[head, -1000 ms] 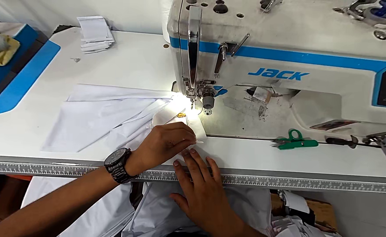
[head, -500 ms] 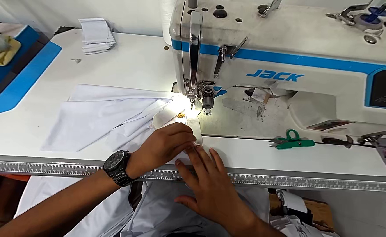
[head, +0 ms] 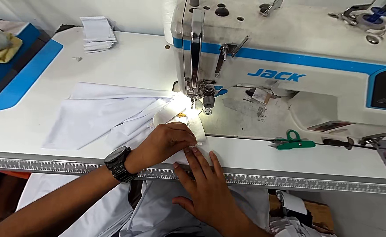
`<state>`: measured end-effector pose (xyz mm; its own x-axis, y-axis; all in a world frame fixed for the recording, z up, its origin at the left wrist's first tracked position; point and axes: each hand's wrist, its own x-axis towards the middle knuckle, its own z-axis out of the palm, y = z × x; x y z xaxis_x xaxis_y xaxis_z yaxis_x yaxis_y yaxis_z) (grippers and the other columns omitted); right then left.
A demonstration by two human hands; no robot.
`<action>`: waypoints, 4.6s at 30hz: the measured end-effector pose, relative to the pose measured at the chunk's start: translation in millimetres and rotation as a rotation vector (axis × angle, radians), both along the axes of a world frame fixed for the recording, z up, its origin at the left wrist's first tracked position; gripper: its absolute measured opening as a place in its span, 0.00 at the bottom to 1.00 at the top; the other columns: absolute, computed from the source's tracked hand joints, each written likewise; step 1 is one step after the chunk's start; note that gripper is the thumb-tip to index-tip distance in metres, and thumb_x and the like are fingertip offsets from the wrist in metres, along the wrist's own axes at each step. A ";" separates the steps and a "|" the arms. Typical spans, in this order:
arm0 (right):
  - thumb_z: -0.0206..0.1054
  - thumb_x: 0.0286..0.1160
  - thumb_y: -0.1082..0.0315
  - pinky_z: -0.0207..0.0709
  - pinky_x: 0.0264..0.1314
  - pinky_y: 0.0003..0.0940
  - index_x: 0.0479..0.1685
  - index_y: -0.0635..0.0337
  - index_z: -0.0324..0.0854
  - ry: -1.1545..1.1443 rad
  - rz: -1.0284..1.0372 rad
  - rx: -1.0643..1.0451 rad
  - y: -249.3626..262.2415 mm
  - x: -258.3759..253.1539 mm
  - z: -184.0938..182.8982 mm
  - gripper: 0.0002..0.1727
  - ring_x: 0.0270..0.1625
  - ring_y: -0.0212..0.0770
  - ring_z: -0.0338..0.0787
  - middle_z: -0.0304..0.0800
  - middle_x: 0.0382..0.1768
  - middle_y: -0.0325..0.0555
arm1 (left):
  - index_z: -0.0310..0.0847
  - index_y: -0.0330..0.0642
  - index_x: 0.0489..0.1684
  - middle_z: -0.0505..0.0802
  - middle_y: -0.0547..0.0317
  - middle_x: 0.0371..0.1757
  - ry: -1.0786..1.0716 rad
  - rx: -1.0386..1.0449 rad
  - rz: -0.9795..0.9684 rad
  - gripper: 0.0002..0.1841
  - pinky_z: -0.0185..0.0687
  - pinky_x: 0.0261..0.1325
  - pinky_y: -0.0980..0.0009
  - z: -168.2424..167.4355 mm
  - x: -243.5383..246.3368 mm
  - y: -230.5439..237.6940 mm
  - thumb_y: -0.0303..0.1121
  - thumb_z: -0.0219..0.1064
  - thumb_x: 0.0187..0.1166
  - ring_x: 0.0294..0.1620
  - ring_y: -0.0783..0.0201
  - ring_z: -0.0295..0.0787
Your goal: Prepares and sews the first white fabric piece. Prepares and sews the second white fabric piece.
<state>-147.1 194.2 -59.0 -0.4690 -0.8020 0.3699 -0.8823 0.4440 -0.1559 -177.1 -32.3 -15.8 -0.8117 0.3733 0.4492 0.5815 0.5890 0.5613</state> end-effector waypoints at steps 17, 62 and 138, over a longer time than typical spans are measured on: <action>0.53 0.88 0.42 0.72 0.62 0.46 0.71 0.42 0.86 -0.020 -0.191 -0.108 20.1 -41.6 16.7 0.26 0.62 0.46 0.81 0.86 0.56 0.40 | 0.96 0.47 0.39 0.96 0.65 0.46 0.148 -0.210 -0.014 0.11 0.84 0.60 0.68 -6.9 -1.5 1.7 0.33 0.64 0.83 0.55 0.66 0.90; 0.53 0.89 0.58 0.73 0.70 0.44 0.69 0.49 0.86 0.041 -0.042 -0.047 24.6 -53.7 15.5 0.21 0.76 0.42 0.79 0.80 0.79 0.31 | 0.96 0.45 0.42 0.97 0.61 0.51 0.291 -0.331 -0.054 0.10 0.84 0.68 0.63 -5.1 -4.4 -2.3 0.31 0.64 0.84 0.62 0.61 0.91; 0.48 0.88 0.40 0.71 0.65 0.49 0.70 0.40 0.87 -0.080 -0.358 0.052 -51.6 -101.6 31.0 0.28 0.66 0.44 0.82 0.83 0.74 0.31 | 0.85 0.44 0.69 0.85 0.54 0.77 -0.044 -0.277 0.260 0.39 0.74 0.75 0.47 6.9 -116.5 -80.8 0.63 0.74 0.63 0.79 0.52 0.78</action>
